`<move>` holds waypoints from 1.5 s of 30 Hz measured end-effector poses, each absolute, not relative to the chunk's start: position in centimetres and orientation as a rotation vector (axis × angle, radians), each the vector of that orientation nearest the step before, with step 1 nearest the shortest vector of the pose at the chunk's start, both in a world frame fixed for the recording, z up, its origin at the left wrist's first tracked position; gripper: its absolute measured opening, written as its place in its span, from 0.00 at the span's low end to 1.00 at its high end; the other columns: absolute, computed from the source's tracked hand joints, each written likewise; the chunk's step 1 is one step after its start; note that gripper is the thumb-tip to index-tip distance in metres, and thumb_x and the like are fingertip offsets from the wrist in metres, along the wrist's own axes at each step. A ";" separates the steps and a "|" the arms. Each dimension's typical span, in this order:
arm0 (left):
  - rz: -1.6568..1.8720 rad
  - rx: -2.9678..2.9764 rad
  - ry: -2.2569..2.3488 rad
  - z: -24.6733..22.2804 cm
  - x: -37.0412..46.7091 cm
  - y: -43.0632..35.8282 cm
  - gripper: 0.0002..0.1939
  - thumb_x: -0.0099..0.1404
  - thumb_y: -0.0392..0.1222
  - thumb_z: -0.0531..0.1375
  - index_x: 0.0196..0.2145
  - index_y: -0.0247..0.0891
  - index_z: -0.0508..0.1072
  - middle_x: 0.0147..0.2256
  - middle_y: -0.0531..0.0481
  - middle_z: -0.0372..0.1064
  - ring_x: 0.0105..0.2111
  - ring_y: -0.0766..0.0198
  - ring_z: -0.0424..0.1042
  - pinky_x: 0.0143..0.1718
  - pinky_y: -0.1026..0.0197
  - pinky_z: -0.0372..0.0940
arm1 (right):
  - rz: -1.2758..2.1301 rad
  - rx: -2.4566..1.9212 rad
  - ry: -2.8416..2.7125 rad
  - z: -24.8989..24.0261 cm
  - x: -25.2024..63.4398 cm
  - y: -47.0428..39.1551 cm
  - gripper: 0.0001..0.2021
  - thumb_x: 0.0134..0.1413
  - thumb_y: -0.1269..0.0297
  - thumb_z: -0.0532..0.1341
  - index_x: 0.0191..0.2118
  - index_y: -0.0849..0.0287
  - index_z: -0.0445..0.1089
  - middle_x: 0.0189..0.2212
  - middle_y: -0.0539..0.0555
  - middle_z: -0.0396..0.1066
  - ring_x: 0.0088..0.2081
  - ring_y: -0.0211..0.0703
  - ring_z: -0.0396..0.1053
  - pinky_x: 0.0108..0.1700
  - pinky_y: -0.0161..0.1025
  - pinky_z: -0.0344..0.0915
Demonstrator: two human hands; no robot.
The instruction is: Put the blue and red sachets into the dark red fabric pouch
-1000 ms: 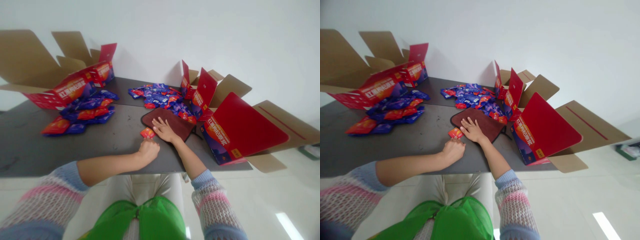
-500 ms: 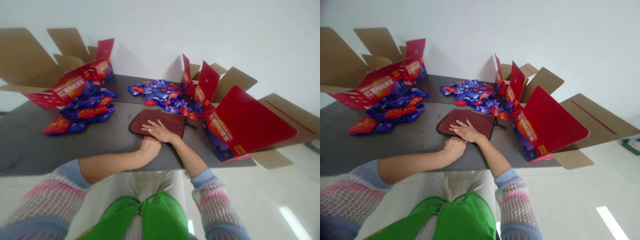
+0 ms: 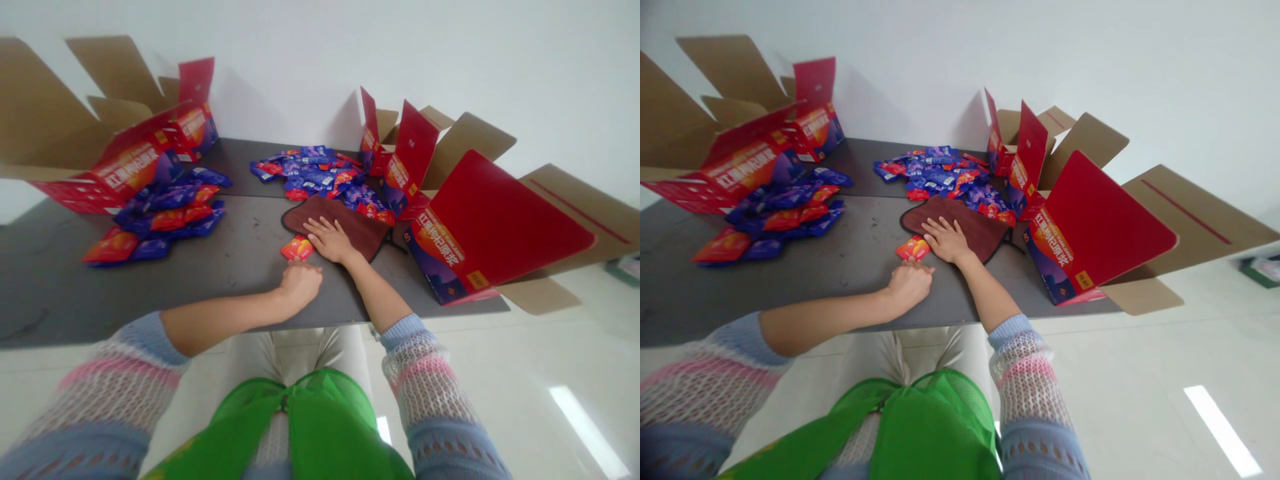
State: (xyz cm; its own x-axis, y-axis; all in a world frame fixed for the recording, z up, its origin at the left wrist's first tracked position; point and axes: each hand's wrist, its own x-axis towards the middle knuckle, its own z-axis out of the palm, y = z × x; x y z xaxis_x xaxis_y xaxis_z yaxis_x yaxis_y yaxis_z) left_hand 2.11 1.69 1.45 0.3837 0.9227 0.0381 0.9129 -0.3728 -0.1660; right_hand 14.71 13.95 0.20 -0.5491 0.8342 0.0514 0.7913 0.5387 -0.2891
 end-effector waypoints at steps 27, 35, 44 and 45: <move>0.055 -2.632 -1.602 1.5 1.9 1.8 0.18 0.70 0.31 0.50 0.34 0.23 0.80 0.29 0.29 0.76 0.31 0.48 0.78 0.29 0.55 0.67 | 1.102 -1.067 -2.382 3.5 15.6 11.6 0.19 0.62 0.49 0.56 0.32 0.51 0.81 0.34 0.48 0.81 0.41 0.45 0.78 0.69 0.62 0.18; -0.023 -2.603 -1.629 1.3 1.8 2.1 0.17 0.70 0.33 0.52 0.34 0.24 0.80 0.30 0.29 0.76 0.34 0.48 0.78 0.33 0.53 0.66 | 0.382 -1.367 -2.329 2.9 15.7 11.3 0.23 0.69 0.50 0.46 0.47 0.50 0.78 0.49 0.50 0.78 0.56 0.50 0.71 0.71 0.61 0.29; -0.013 -2.589 -1.637 1.5 1.9 2.1 0.19 0.71 0.32 0.50 0.35 0.22 0.81 0.31 0.27 0.75 0.34 0.45 0.77 0.31 0.52 0.66 | 0.527 -1.368 -2.557 1.6 15.5 12.1 0.30 0.68 0.42 0.43 0.70 0.44 0.51 0.71 0.48 0.48 0.73 0.56 0.35 0.65 0.73 0.19; -0.010 -2.592 -1.637 1.4 1.9 2.1 0.19 0.71 0.32 0.50 0.35 0.22 0.81 0.31 0.27 0.75 0.34 0.46 0.77 0.31 0.52 0.66 | 0.541 -1.331 -2.585 1.7 15.5 12.0 0.30 0.68 0.42 0.42 0.70 0.43 0.50 0.71 0.47 0.47 0.73 0.55 0.33 0.64 0.72 0.14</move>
State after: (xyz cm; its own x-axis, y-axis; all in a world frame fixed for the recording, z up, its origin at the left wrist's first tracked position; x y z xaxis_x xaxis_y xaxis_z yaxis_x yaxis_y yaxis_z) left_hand 1.88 2.13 1.44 0.4303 0.9015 0.0462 0.9020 -0.4274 -0.0607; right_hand 15.54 11.96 1.73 -0.5816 0.8135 -0.0036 0.7466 0.5320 -0.3995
